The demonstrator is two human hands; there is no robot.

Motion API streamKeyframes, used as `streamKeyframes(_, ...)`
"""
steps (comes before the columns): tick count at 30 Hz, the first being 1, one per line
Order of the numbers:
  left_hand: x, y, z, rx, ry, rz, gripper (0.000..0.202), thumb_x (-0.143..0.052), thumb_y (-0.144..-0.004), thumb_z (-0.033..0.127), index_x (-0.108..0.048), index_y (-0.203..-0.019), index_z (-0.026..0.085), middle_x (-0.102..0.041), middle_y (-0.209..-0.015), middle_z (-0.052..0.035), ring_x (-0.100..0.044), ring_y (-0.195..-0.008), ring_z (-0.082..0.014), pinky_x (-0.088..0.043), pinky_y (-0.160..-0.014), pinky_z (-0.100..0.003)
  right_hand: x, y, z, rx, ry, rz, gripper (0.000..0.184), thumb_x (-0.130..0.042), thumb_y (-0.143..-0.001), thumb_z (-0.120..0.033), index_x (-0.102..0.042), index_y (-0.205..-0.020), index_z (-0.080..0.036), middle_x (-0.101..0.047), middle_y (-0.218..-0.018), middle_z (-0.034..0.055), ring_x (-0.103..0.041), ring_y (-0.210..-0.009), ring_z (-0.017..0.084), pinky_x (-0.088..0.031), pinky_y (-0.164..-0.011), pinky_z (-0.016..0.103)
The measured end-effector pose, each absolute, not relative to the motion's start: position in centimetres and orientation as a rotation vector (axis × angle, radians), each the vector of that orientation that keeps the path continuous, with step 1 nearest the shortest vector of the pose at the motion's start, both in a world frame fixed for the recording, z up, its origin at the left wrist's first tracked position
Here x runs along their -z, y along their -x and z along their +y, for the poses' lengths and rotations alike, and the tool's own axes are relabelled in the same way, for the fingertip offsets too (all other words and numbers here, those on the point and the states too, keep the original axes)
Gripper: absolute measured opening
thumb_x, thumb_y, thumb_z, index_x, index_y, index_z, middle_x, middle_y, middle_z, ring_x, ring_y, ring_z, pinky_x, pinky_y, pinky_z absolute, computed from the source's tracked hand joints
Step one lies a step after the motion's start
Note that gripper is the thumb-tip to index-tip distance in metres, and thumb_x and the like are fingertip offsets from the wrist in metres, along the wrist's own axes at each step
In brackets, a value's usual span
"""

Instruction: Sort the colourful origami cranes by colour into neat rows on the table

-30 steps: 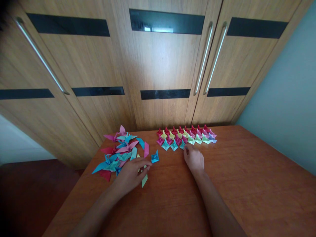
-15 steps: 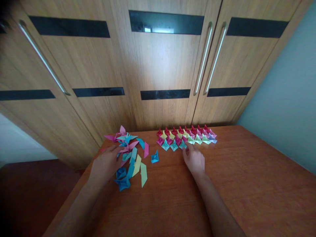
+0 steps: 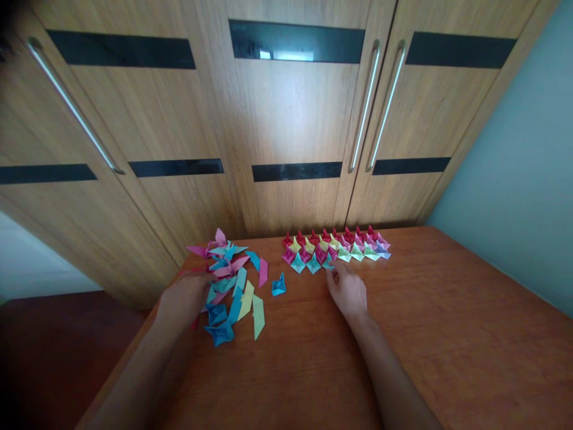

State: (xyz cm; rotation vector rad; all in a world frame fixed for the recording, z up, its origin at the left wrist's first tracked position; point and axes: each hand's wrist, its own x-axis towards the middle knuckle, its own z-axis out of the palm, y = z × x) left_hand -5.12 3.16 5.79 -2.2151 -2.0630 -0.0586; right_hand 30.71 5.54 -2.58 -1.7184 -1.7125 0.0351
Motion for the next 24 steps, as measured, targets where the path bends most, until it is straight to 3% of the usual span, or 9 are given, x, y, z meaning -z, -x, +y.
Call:
streamKeyframes(9, -5.8, 5.2, 3.5, 0.147, 2.267, -2.05, 0.023, -0.047, -0.087, 0.023, -0.069, -0.093, 0.026, -0.068, -0.098, -0.0073, -0.06, -0.096, -0.0245, -0.047, -0.078, -0.032, 2.5, -30.7, 5.5, -0.049, 1.702, -1.709, 0.026, -0.047, -0.085, -0.029, -0.063, -0.104, -0.022, -0.069, -0.083, 0.0025, -0.062, -0.067, 0.015, -0.041, -0.06, 0.023)
streamKeyframes(14, -5.6, 4.5, 3.3, 0.691, 2.443, -1.807, 0.021, -0.052, -0.084, 0.024, -0.068, -0.097, 0.023, -0.069, -0.102, -0.0051, -0.061, -0.097, -0.0216, -0.047, -0.085, -0.031, 2.1, -30.6, 5.2, -0.094, 1.703, -1.689, 0.028, -0.047, -0.085, -0.031, -0.064, -0.105, -0.021, -0.069, -0.082, 0.0033, -0.062, -0.069, 0.017, -0.043, -0.063, 0.025)
streamKeyframes(18, -4.9, 2.0, 2.9, 1.098, 2.571, -1.71, 0.019, -0.051, -0.085, 0.023, -0.068, -0.092, 0.022, -0.07, -0.092, -0.0024, -0.063, -0.082, -0.0163, -0.049, -0.075, -0.026, 1.3, -29.0, 4.4, -0.341, 1.456, -1.68, 0.027, -0.047, -0.085, -0.035, -0.065, -0.099, -0.02, -0.069, -0.085, 0.0054, -0.062, -0.073, 0.018, -0.047, -0.069, 0.028)
streamKeyframes(24, -3.6, -1.3, 1.9, 1.16, 2.826, -1.577, 0.021, -0.053, -0.082, 0.012, -0.069, -0.09, 0.022, -0.069, -0.09, -0.0018, -0.061, -0.078, -0.0141, -0.048, -0.074, -0.025, 0.6, -25.3, 2.6, -0.722, 1.157, -1.792, 0.024, -0.051, -0.086, -0.037, -0.066, -0.095, -0.021, -0.066, -0.079, 0.0025, -0.059, -0.069, 0.015, -0.047, -0.063, 0.025)
